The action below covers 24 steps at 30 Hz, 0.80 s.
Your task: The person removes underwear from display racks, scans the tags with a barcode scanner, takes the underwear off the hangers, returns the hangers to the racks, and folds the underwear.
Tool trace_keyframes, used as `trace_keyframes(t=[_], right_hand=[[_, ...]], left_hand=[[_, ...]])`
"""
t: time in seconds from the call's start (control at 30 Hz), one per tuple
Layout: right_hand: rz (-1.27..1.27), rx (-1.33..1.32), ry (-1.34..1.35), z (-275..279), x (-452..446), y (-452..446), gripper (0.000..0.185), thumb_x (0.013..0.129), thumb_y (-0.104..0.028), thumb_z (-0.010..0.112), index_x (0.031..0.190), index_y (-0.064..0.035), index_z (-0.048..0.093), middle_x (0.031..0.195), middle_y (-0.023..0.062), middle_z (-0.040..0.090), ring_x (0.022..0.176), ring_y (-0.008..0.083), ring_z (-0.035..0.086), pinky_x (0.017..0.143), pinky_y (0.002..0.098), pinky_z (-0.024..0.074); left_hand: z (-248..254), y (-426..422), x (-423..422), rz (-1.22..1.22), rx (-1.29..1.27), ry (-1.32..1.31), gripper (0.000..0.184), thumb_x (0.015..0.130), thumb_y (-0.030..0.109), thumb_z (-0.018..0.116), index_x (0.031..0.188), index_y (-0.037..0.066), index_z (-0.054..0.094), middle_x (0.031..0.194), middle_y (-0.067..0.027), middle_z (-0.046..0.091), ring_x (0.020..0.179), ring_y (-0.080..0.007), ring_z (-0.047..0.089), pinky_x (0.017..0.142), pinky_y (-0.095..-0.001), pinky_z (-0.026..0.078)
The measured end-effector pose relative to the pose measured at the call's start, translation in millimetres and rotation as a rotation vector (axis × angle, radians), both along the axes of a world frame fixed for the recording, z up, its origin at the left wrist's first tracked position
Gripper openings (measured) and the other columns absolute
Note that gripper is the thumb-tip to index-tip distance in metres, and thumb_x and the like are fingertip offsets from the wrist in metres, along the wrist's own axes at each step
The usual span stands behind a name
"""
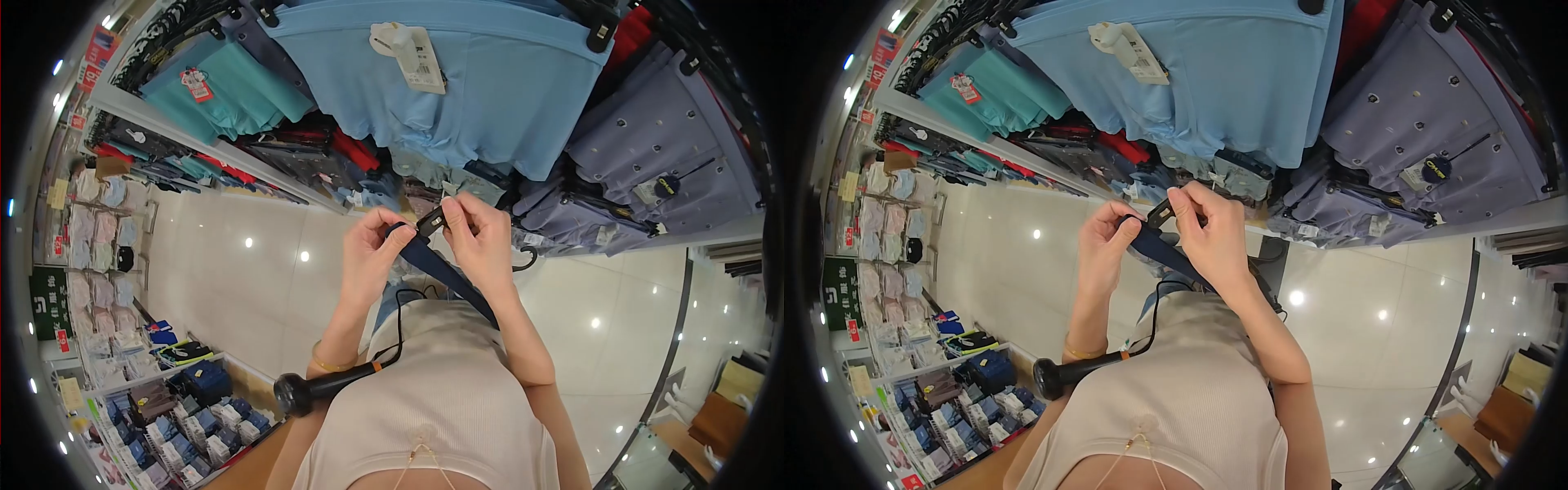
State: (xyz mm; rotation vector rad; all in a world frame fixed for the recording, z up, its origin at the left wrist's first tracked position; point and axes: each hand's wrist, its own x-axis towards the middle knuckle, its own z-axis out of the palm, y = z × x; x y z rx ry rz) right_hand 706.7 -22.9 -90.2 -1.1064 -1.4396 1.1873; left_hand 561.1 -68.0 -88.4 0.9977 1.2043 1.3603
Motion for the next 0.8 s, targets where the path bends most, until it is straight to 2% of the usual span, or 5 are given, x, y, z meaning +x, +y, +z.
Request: trace_keyframes(t=[0.23, 0.47, 0.67, 0.73, 0.8], right_hand=[[0.012, -0.018, -0.028, -3.2, -3.1, -3.6, 0.027, 0.084, -0.019, 0.057, 0.068, 0.0018, 0.053, 0.046, 0.0070, 0.041, 0.043, 0.0110, 0.032, 0.041, 0.0266, 0.0274], [0.057, 0.187, -0.169, 2.0, -11.3, -7.1, 0.021, 0.084, -0.017, 0.056, 0.072, -0.0002, 0.056, 0.053, 0.0167, 0.051, 0.047, 0.0331, 0.050, 0.044, 0.0341, 0.0369], [0.309, 0.302, -0.221, 50.4, -10.2, 13.4, 0.020, 0.083, -0.017, 0.055, 0.073, -0.0005, 0.058, 0.054, 0.0167, 0.052, 0.047, 0.0344, 0.050, 0.046, 0.0363, 0.0381], [0.350, 0.341, -0.248, 75.5, -15.7, 16.5, 0.017, 0.084, -0.013, 0.054, 0.077, 0.0027, 0.056, 0.057, 0.0141, 0.052, 0.045, 0.0225, 0.047, 0.045, 0.0283, 0.0356], [0.383, 0.436, -0.137, 99.7, -33.5, 18.1, 0.017, 0.084, -0.013, 0.055, 0.076, 0.0027, 0.057, 0.056, 0.0147, 0.052, 0.044, 0.0240, 0.047, 0.044, 0.0284, 0.0353]], left_hand=[[-2.2, 4.8, 2.0, 0.034, 0.003, 0.028, 0.010, 0.081, 0.009, 0.063, 0.083, 0.002, 0.055, 0.079, 0.0005, 0.057, 0.072, -0.0044, 0.049, 0.064, -0.0177, 0.038], [-11.8, 7.4, -3.9, 0.038, 0.007, -0.058, 0.011, 0.082, 0.009, 0.062, 0.087, 0.003, 0.055, 0.083, -0.0006, 0.057, 0.076, -0.0050, 0.050, 0.068, -0.0192, 0.039], [11.9, 3.7, -23.6, -0.277, 0.174, 0.159, 0.043, 0.075, 0.011, 0.070, 0.110, 0.000, 0.048, 0.101, -0.0029, 0.053, 0.093, -0.0095, 0.049, 0.080, -0.0241, 0.040], [14.4, -0.4, -33.2, -0.426, 0.217, 0.234, 0.052, 0.071, 0.009, 0.072, 0.115, -0.002, 0.046, 0.107, -0.0034, 0.052, 0.099, -0.0114, 0.048, 0.085, -0.0264, 0.039], [17.0, -7.6, -38.8, -0.495, 0.224, 0.309, 0.058, 0.066, 0.004, 0.074, 0.116, -0.003, 0.045, 0.112, -0.0042, 0.052, 0.103, -0.0133, 0.048, 0.089, -0.0285, 0.039]])
